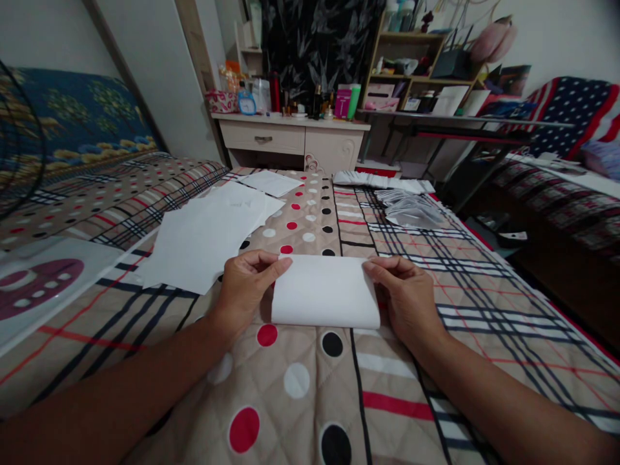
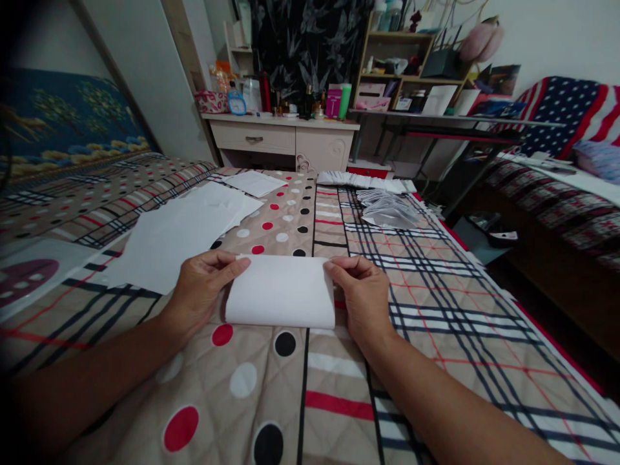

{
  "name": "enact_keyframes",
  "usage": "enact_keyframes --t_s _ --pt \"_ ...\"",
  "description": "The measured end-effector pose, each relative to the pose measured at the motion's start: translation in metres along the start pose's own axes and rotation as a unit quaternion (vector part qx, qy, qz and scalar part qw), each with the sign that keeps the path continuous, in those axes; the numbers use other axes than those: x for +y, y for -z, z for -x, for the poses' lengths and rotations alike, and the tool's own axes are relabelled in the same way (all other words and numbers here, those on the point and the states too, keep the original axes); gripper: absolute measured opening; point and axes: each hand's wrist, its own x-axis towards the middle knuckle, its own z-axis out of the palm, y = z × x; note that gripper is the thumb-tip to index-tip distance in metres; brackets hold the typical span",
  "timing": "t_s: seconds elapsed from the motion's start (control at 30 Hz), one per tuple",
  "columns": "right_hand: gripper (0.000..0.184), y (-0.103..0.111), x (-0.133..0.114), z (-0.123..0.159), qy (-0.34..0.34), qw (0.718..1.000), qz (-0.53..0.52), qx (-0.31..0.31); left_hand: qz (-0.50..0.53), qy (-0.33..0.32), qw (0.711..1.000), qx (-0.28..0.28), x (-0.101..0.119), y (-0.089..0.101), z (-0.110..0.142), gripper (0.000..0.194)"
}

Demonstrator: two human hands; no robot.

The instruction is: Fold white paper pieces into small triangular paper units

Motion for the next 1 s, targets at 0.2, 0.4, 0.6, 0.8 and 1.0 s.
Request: enact_keyframes --t_s 0.2,0.4,0.6,0.8,1.0 --pt "0.025 -0.002 -0.001 0.000 -0.006 1.000 -0.001 0.005 0.006 0.005 1.000 0.004 -0.001 -0.001 -0.001 0.026" --pt "0.025 -0.001 -0.001 0.001 0.013 0.999 0.032 0.003 0.041 0.021 0.999 0.003 -0.002 -0.002 -0.002 0.034" --pt "0.025 -0.005 -0.004 -0.015 0.079 0.989 0.117 -0.032 -0.010 -0.004 1.000 -0.018 0.003 -0.002 -0.018 0.044" --pt "0.024 -0.015 -0.005 -0.073 0.156 0.962 0.207 -0.087 -0.176 -0.091 0.979 -0.057 0.004 -0.015 -0.069 0.038" --pt "0.011 -0.010 0.017 -0.105 0.227 0.896 0.362 -0.121 -0.296 -0.176 0.932 -0.114 -0.026 -0.024 -0.099 0.018"
